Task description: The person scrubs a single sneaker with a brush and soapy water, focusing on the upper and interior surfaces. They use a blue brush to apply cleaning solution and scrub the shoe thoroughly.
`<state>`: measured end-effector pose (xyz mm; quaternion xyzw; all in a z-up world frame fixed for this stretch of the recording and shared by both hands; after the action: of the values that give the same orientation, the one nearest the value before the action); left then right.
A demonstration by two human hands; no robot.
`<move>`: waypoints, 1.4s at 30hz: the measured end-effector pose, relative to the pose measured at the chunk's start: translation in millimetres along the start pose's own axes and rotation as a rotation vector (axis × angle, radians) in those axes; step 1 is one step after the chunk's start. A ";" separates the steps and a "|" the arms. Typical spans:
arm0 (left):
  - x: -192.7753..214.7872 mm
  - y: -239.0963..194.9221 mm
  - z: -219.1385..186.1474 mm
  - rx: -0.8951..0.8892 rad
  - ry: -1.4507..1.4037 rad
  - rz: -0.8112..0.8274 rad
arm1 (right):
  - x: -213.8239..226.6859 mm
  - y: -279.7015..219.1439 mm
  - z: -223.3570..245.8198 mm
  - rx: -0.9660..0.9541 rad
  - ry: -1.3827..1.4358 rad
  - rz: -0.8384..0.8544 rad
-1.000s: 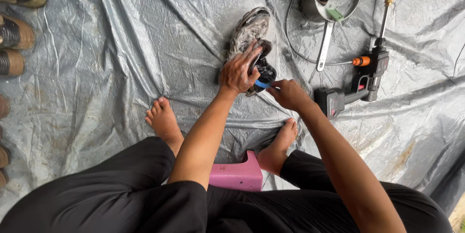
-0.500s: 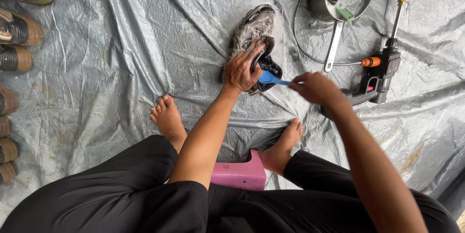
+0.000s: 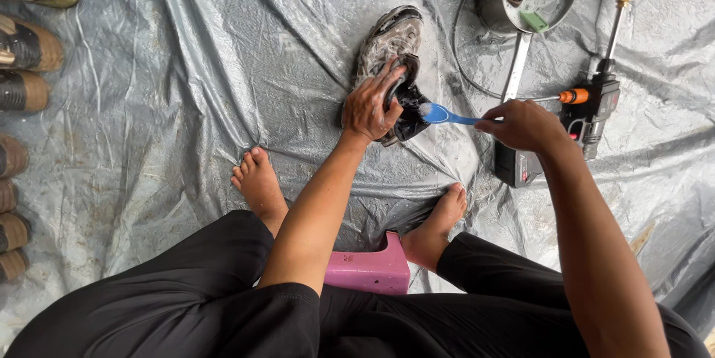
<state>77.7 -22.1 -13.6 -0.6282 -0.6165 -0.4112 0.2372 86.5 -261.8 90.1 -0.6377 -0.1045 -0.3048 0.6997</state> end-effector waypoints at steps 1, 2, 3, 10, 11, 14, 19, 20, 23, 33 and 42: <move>1.6 0.6 -0.7 0.006 -0.012 0.017 | -7.7 3.8 5.2 -0.011 0.035 0.004; 1.1 2.8 -4.7 0.004 -0.030 0.035 | -14.5 5.5 7.0 -0.030 0.074 0.003; 2.9 3.2 -6.2 0.003 -0.030 0.033 | -35.1 16.2 11.5 -0.030 0.074 0.001; -0.5 1.8 -0.6 0.018 -0.022 0.039 | -5.3 -2.4 7.5 0.025 0.022 -0.007; 1.0 2.7 0.7 0.018 -0.017 0.039 | 10.5 -6.9 0.1 -0.003 -0.013 -0.026; 2.9 2.2 -4.7 0.000 -0.027 0.017 | -42.0 25.4 14.0 0.017 -0.010 -0.029; 5.7 4.8 -0.9 0.013 -0.014 0.002 | -38.7 26.6 10.9 0.044 -0.014 -0.007; 3.8 3.2 -0.8 0.004 -0.004 -0.003 | -22.3 22.5 -1.3 0.016 -0.059 -0.011; 3.4 4.5 0.8 0.019 0.009 -0.026 | 14.1 -0.6 -13.5 -0.061 -0.038 0.040; 25.7 18.2 1.5 0.005 -0.119 -0.036 | -4.2 2.1 -9.0 0.120 0.049 -0.084; 18.7 5.3 6.6 0.051 -0.179 0.011 | -35.1 -36.9 12.3 -0.212 0.584 0.336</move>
<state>82.4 -6.6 -1.0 -0.6595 -0.6420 -0.3363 0.1995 40.9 -239.9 103.9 -0.6010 0.2386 -0.3639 0.6704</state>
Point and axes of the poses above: each hand's wrist, its own y-axis towards the middle knuckle, its own x-axis out of the back of the hand, z = x × y, the point moved 7 cm from there along y, towards the middle knuckle, and after that the axes turned 12 degrees about y, right-handed, at the moved point
